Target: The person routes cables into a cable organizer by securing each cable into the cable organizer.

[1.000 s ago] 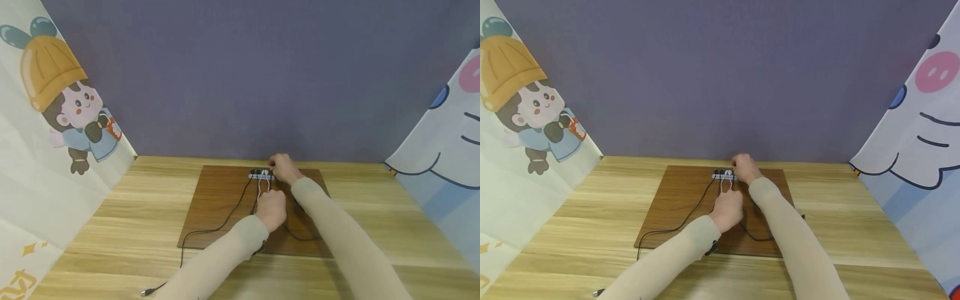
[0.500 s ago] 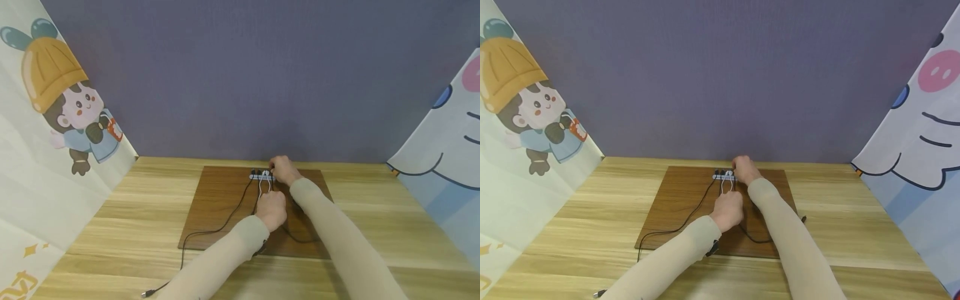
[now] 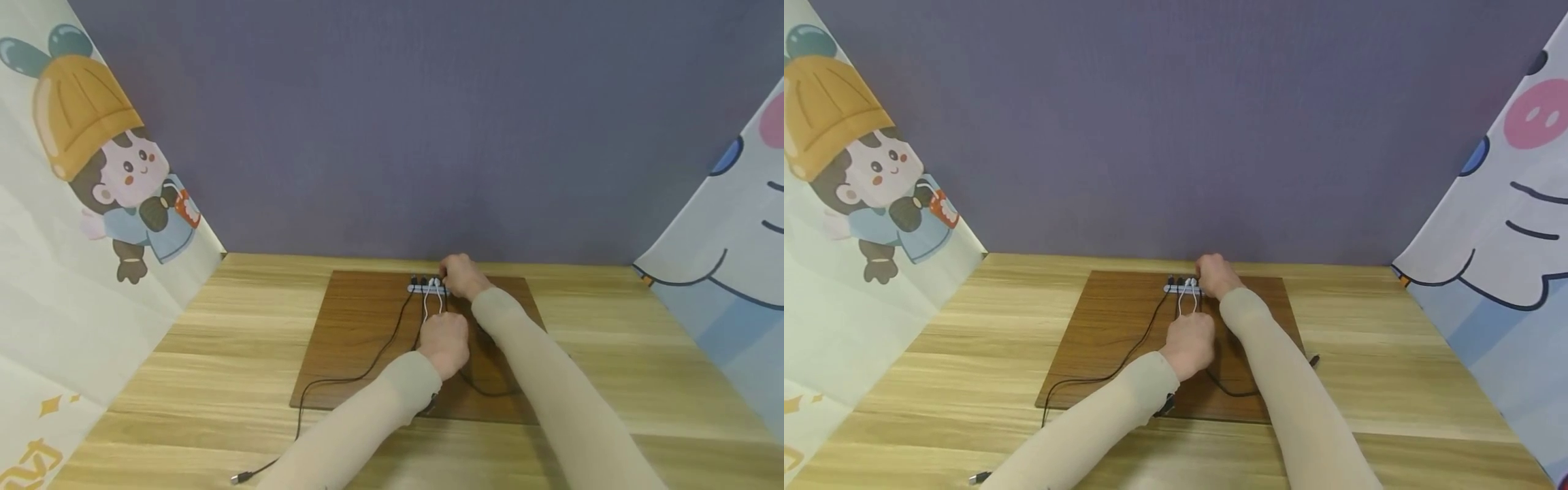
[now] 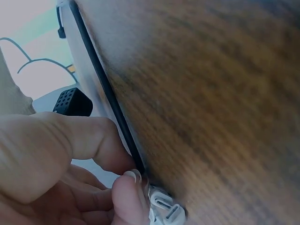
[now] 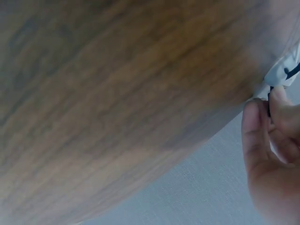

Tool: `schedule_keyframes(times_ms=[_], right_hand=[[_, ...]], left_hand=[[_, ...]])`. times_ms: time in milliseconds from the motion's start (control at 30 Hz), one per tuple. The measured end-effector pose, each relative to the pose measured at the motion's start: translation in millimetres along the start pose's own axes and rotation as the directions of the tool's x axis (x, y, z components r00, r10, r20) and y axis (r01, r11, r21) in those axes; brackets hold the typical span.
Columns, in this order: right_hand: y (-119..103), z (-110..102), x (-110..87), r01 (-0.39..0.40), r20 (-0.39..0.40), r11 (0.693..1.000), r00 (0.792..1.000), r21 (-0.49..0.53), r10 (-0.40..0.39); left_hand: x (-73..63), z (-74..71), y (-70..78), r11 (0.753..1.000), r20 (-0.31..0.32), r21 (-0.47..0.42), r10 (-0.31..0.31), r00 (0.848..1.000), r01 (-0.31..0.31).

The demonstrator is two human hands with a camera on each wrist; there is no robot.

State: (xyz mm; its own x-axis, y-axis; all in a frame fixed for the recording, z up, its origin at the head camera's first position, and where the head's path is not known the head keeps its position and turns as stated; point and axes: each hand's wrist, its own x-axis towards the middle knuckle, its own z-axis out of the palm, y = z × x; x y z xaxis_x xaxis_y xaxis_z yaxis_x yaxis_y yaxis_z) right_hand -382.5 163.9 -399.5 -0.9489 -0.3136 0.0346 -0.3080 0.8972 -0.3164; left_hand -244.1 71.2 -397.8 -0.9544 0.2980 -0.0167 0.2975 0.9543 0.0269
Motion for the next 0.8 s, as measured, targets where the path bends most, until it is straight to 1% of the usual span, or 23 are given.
schedule_keyframes(times_ms=[200, 400, 500, 667, 733, 800], right_hand=[[-2.9, 1.3, 2.5, -0.03, 0.029, 0.999, 0.999, -0.018, 0.031], [-3.3, 2.8, 3.0, -0.048, 0.01, 0.999, 0.999, -0.004, 0.048], [-2.7, 3.7, 3.2, -0.043, 0.005, 0.999, 0.999, 0.003, 0.043], [-0.8, 4.9, 3.7, -0.04, -0.002, 0.999, 0.999, 0.027, 0.04], [0.7, 5.1, 3.5, -0.04, -0.006, 0.998, 0.999, 0.039, 0.041], [2.6, 4.7, 3.2, -0.041, -0.012, 0.998, 0.999, 0.05, 0.041]], left_hand=[[2.0, 0.1, 0.7, 0.999, 0.007, 0.053, -0.011, 1.0, 0.011], [2.0, 0.8, 2.9, 0.993, 0.014, 0.117, -0.009, 1.0, 0.007], [1.7, 1.0, 3.8, 0.989, 0.021, 0.145, -0.002, 1.0, -0.001], [1.8, -1.2, 2.6, 0.977, 0.052, 0.211, -0.004, 0.999, -0.007], [2.0, -1.5, 1.9, 0.976, 0.068, 0.217, -0.006, 0.998, -0.009], [1.8, -1.5, 1.7, 0.978, 0.071, 0.207, 0.0, 0.997, -0.015]])
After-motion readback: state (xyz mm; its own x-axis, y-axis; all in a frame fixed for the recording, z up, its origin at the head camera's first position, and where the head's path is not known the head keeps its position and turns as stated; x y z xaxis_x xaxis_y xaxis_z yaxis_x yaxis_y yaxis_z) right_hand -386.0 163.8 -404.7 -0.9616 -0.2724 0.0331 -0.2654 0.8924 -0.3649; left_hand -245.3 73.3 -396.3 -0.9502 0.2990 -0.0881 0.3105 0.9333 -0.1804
